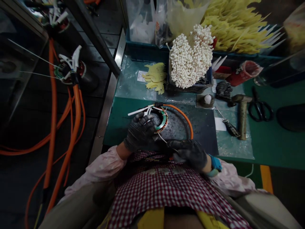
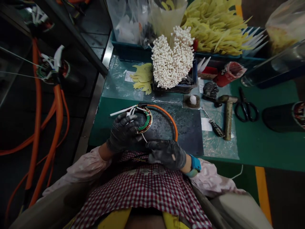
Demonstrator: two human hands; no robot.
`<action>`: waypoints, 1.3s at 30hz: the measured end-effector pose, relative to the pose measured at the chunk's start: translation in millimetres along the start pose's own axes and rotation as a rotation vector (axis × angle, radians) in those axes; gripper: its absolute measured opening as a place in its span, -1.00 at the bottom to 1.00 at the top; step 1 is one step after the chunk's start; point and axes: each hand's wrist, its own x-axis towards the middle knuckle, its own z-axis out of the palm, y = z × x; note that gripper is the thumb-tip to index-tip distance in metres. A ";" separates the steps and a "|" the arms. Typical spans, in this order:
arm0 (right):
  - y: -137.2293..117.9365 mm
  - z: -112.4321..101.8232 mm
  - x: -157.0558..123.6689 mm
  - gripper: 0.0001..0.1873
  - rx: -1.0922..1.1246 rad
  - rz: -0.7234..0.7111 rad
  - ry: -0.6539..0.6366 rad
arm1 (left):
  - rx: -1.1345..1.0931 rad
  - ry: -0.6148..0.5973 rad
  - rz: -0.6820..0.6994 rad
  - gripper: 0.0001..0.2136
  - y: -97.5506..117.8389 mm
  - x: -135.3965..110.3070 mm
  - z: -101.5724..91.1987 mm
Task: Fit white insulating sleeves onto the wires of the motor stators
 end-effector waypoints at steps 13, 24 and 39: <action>7.1 4.1 99.6 -0.72 -0.318 -0.060 0.118 | -0.078 0.019 -0.034 -0.84 -5.7 -3.3 4.0; 11.4 -9.2 99.8 -0.81 0.151 -0.140 0.031 | -0.097 0.020 -0.031 -0.82 -7.8 -3.9 4.7; 21.3 -5.0 72.2 -0.81 -0.190 -0.269 -0.111 | -0.081 -0.029 -0.026 -0.82 -6.5 -4.3 2.5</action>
